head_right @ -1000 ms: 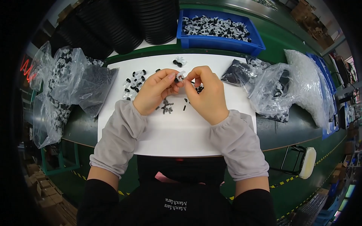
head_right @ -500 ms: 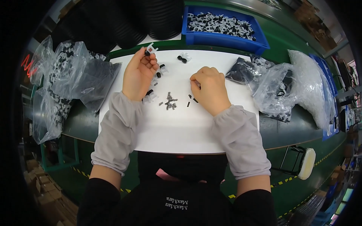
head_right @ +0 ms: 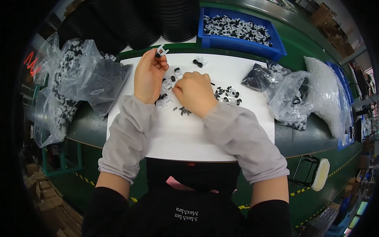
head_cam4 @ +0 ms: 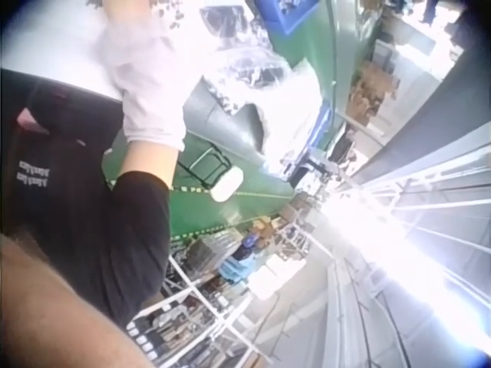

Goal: Assembling small plastic and metal components by hand at a manufacturing workstation.

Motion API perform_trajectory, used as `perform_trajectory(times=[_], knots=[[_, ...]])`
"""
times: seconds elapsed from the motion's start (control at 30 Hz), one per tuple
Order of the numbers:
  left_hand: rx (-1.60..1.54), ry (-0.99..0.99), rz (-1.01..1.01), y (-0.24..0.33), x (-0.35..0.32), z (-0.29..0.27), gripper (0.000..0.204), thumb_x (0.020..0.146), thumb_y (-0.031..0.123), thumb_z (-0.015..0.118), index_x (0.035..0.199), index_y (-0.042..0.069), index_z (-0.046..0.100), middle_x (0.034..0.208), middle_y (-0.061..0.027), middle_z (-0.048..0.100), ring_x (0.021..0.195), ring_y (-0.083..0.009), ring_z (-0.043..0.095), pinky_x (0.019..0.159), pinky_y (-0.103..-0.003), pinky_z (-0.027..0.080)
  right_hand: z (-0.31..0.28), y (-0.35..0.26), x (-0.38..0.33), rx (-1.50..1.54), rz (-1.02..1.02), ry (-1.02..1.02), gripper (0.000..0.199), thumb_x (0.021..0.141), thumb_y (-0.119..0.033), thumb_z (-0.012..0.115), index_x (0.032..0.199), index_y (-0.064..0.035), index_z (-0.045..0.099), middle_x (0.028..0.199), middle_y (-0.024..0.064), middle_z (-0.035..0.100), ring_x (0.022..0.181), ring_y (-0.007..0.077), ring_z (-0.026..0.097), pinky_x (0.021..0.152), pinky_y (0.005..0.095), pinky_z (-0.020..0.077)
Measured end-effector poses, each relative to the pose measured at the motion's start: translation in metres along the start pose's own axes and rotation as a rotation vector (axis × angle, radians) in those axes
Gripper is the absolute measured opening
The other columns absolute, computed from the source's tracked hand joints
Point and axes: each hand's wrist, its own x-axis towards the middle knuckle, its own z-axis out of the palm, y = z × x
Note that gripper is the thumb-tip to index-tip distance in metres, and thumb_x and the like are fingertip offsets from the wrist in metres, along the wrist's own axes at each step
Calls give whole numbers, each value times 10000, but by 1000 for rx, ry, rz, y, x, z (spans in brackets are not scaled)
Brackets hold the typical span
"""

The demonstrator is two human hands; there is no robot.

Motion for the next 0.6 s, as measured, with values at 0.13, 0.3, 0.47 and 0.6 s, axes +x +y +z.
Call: perform_trajectory(times=[0.13,0.3,0.47,0.6], knots=[[-67,-23,13,0,4,-9,188,946,235,495,950,47,512,760,-23,502,695,-94,444,666,-252,395,11,-6,12,-53,-32,9,130,766,-218,654,764,-97,700,751,41,605,812,241,568,664,396,366],[200,12,-57,9,4,-13,215,946,262,493,877,62,530,626,20,447,526,-107,411,516,-275,373,-1,3,13,115,62,-71,105,766,-124,656,841,-59,690,794,75,642,754,215,615,681,344,459],[1066,-324,312,-1,-15,3,191,932,275,499,982,107,576,584,-83,577,526,-197,565,517,-330,431,-45,30,-9,633,365,-21,113,810,-46,643,912,3,657,845,63,653,785,113,609,695,248,477],[1473,-542,350,-9,-25,12,180,914,222,509,1067,154,576,662,-101,618,637,-284,614,566,-367,457,-47,34,-19,977,464,81,214,833,-10,630,1033,34,569,876,76,647,820,116,606,741,221,472]])
